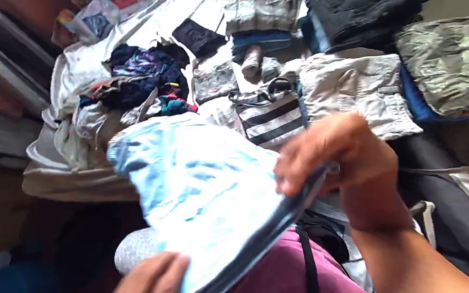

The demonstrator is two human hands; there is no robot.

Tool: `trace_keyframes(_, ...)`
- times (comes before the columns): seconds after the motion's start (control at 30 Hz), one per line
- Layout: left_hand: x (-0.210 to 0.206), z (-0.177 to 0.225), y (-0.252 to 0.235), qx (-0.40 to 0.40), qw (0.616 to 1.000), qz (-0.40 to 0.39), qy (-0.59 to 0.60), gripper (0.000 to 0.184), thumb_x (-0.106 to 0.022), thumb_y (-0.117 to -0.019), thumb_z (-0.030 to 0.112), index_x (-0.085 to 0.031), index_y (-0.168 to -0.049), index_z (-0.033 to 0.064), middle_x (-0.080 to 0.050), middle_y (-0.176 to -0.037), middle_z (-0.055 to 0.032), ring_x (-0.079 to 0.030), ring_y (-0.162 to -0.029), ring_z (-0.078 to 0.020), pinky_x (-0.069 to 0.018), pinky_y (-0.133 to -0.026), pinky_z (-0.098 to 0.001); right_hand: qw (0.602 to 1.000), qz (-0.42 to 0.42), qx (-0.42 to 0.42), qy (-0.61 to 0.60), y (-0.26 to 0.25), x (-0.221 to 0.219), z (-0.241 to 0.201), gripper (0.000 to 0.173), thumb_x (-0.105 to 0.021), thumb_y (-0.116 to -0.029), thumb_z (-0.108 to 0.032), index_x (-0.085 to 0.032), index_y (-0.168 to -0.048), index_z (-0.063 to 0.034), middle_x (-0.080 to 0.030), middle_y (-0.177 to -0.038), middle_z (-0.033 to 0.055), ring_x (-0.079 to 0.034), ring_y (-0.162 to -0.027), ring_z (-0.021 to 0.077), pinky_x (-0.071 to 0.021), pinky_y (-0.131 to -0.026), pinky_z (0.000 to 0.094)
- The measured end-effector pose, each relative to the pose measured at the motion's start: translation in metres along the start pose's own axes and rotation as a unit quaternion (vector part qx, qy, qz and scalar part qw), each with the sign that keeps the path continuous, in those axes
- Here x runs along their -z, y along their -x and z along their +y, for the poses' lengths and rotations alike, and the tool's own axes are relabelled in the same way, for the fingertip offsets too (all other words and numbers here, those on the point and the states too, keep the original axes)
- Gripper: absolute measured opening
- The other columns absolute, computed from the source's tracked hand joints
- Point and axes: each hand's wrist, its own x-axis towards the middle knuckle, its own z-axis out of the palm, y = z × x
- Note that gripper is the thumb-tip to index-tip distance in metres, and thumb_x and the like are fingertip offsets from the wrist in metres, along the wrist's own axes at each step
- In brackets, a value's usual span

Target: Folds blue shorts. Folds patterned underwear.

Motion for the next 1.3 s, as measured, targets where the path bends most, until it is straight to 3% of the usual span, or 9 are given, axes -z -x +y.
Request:
trace_keyframes(0.27, -0.125, -0.013, 0.069, 0.034, 0.988, -0.135, 0.063, 0.018, -0.064, -0.0897, 0.012, -0.075, -0.103, 0.0087, -0.074, -0.089, -0.0075, -0.073, -0.076, -0.0211, -0.0603, -0.064, -0.0356, 0.937, -0.145, -0.268, -0.174, 0.145, -0.044, 0.052, 0.015, -0.072, -0.0925, -0.011, -0.075, -0.101, 0.0009, -0.076, -0.095, 0.0044, -0.071, -0.088, 0.0044, -0.0576, -0.082, 0.0203)
trace_keyframes(0.43, -0.118, -0.05, 0.046, 0.131, 0.967, -0.047, 0.214, 0.036, -0.079, -0.0888, 0.026, -0.071, -0.119, 0.0071, -0.076, -0.106, -0.0041, -0.073, -0.093, -0.0089, -0.0617, -0.083, -0.0296, 0.967, -0.046, -0.22, -0.12, 0.103, -0.033, 0.075, 0.016, -0.072, -0.0935, -0.013, -0.074, -0.106, -0.0036, -0.075, -0.099, -0.0012, -0.07, -0.091, 0.0036, -0.0591, -0.083, 0.022)
trace_keyframes(0.57, -0.151, -0.096, 0.014, 0.294, 0.873, 0.133, 0.366, 0.052, -0.084, -0.0765, 0.008, -0.062, -0.122, -0.0027, -0.074, -0.111, -0.0058, -0.072, -0.103, -0.0132, -0.0618, -0.091, -0.0328, 0.926, 0.212, -0.312, 0.003, 0.075, -0.054, 0.125, 0.038, -0.065, -0.0942, -0.003, -0.063, -0.132, -0.0044, -0.071, -0.118, 0.0049, -0.07, -0.098, 0.0088, -0.0595, -0.086, 0.0256)
trace_keyframes(0.7, -0.206, -0.123, 0.012, 0.505, 0.766, 0.063, 0.393, 0.075, -0.069, -0.0971, 0.027, -0.032, -0.155, -0.0012, -0.05, -0.147, -0.0231, -0.056, -0.129, -0.0298, -0.0524, -0.101, -0.0475, 0.844, 0.182, -0.497, 0.08, 0.103, -0.083, 0.178, 0.056, -0.045, -0.1093, -0.039, -0.037, -0.158, -0.0123, -0.062, -0.138, 0.0195, -0.063, -0.121, 0.0326, -0.0496, -0.102, 0.054)
trace_keyframes(0.8, -0.229, -0.114, 0.019, 0.526, 0.71, 0.033, 0.468, 0.076, -0.057, -0.1029, 0.037, -0.021, -0.161, 0.0033, -0.049, -0.149, -0.0206, -0.058, -0.128, -0.0236, -0.052, -0.105, -0.0418, 0.81, 0.16, -0.563, 0.04, 0.108, -0.102, 0.198, 0.066, -0.041, -0.1068, -0.052, -0.031, -0.162, -0.017, -0.058, -0.144, 0.0188, -0.057, -0.131, 0.0296, -0.0438, -0.111, 0.0549)
trace_keyframes(0.9, -0.229, -0.107, 0.016, 0.492, 0.72, 0.131, 0.472, 0.076, -0.07, -0.0936, 0.009, -0.028, -0.156, -0.0026, -0.066, -0.127, -0.0208, -0.071, -0.104, -0.0206, -0.0604, -0.09, -0.0358, 0.834, 0.176, -0.519, 0.068, 0.113, -0.107, 0.206, 0.057, -0.063, -0.0972, -0.039, -0.053, -0.145, -0.0078, -0.069, -0.121, 0.0151, -0.067, -0.113, 0.0219, -0.0522, -0.101, 0.0459)
trace_keyframes(1.1, -0.195, -0.084, -0.054, 0.293, 0.824, 0.252, 0.414, 0.07, -0.07, -0.085, -0.004, -0.039, -0.146, -0.0136, -0.06, -0.137, -0.0219, -0.066, -0.117, -0.0182, -0.0568, -0.1, -0.031, 0.888, 0.271, -0.357, 0.104, 0.078, -0.042, 0.165, 0.035, -0.066, -0.0951, -0.014, -0.067, -0.128, -0.0045, -0.074, -0.109, 0.0032, -0.069, -0.092, 0.0041, -0.0586, -0.085, 0.0269)
trace_keyframes(1.23, -0.194, -0.067, -0.132, 0.223, 0.847, 0.207, 0.437, 0.075, -0.073, -0.0872, -0.001, -0.037, -0.153, -0.0001, -0.067, -0.126, -0.0165, -0.071, -0.105, -0.0192, -0.0618, -0.092, -0.036, 0.876, 0.304, -0.289, 0.236, 0.065, 0.032, 0.123, 0.042, -0.067, -0.0958, -0.019, -0.06, -0.135, -0.0047, -0.071, -0.112, -0.0021, -0.066, -0.091, -0.0035, -0.0579, -0.082, 0.0205)
trace_keyframes(1.3, -0.2, -0.069, -0.163, 0.233, 0.864, 0.129, 0.427, 0.085, -0.076, -0.0889, 0.007, -0.029, -0.16, 0.0132, -0.066, -0.128, -0.0151, -0.073, -0.098, -0.0204, -0.063, -0.085, -0.038, 0.802, 0.3, -0.343, 0.386, 0.063, 0.06, 0.11, 0.05, -0.067, -0.0966, -0.027, -0.056, -0.141, -0.0071, -0.069, -0.119, 0.008, -0.068, -0.1, 0.0092, -0.0573, -0.088, 0.0332)
